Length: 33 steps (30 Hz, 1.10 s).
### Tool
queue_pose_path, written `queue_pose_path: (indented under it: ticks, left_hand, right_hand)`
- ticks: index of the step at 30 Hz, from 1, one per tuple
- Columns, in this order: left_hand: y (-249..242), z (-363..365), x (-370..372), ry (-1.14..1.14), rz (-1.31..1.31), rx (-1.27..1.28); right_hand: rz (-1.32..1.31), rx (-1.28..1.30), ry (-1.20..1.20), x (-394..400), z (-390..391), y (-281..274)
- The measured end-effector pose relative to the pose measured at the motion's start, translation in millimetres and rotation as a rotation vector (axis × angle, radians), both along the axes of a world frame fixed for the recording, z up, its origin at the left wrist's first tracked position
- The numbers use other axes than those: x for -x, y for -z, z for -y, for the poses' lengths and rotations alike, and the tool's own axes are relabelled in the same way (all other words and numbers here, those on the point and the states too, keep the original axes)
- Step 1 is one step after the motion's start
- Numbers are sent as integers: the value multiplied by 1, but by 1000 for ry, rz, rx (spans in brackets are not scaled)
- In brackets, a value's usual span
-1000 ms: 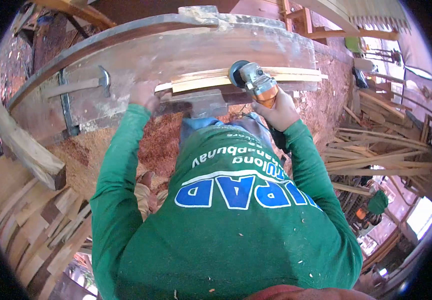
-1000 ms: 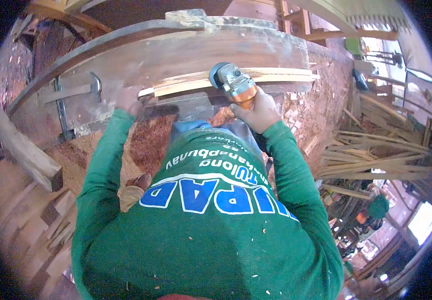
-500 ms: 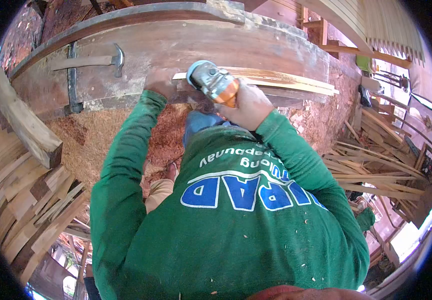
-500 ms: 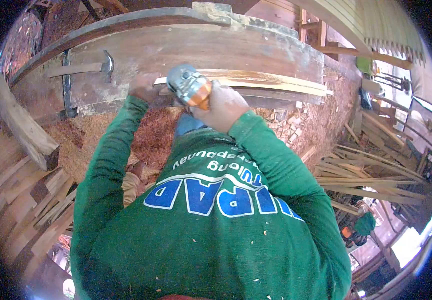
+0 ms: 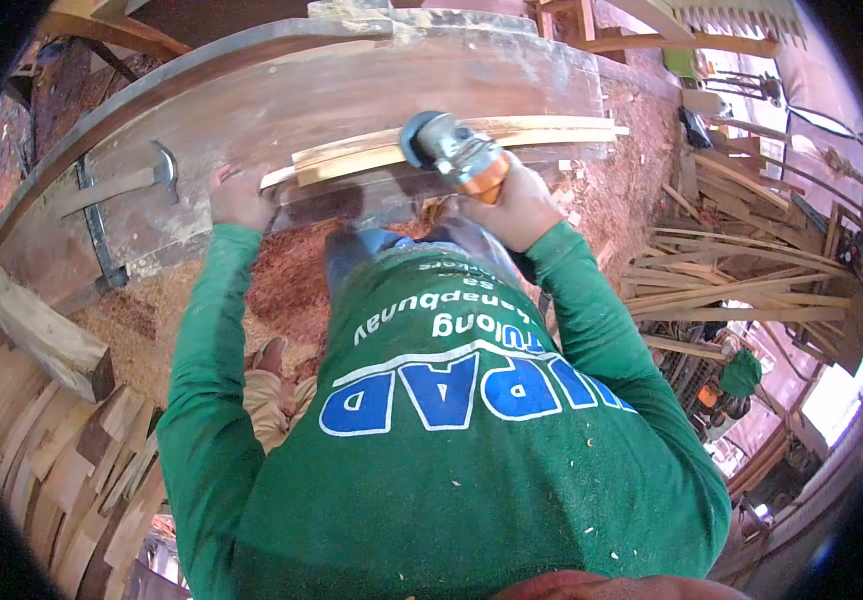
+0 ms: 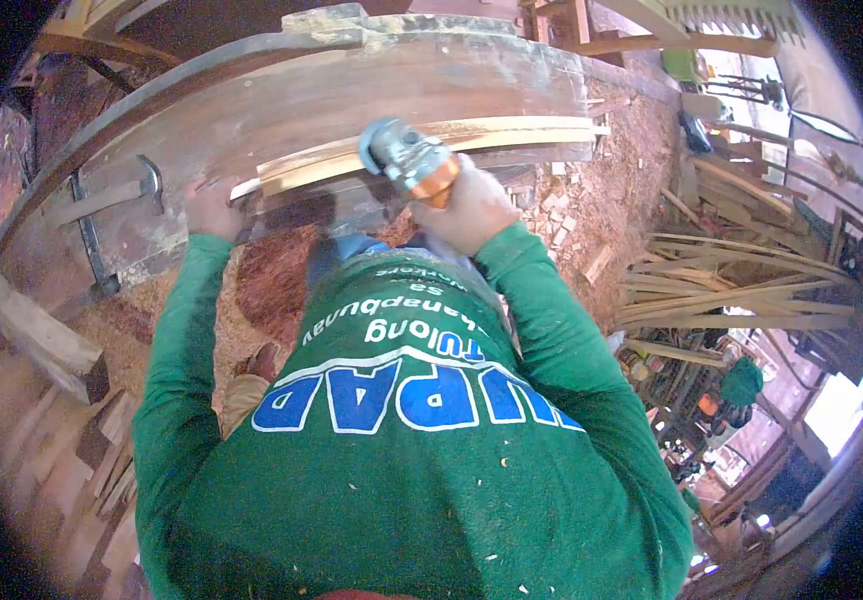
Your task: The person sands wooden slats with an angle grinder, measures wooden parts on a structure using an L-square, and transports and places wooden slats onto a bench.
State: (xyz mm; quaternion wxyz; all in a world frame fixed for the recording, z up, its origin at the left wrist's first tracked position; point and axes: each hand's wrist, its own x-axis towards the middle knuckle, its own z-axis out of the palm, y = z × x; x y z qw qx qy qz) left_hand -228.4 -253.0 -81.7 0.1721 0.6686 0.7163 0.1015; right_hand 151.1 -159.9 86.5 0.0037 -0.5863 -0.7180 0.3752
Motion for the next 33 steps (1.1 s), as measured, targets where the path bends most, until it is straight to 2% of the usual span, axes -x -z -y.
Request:
queue_pose_path:
  ticks: [4,9,12,15,19,21,23,28,29,33]
  left_hand:
    - [1,1,0,5,-65,-17]
    - [1,3,-2,8,-81,-73]
    - [10,7,-2,-56,-126,-25]
    - [30,14,1,-80,-131,-200]
    - [19,12,-2,-92,-143,-69]
    - [14,11,-4,-102,-140,-75]
    - [8,8,-10,-94,-134,-76]
    - [12,8,-5,-70,-224,-151]
    - [17,7,-2,-87,-188,-180]
    - [-3,7,-13,-88,-110,-80]
  right_hand:
    - [-158,44,170,-70,-12,15]
    - [42,75,230,-128,-33,-12]
    - [23,101,314,-170,-47,-13]
    - [40,33,386,-212,-59,-5]
    - [-12,84,485,-271,-83,-6]
    - [43,102,439,-273,-93,-11]
    - [-39,76,355,-259,-92,-2]
    - [-205,67,134,-157,-69,6]
    - [-153,-44,28,-137,-63,14]
    - [86,87,-211,-61,-43,7]
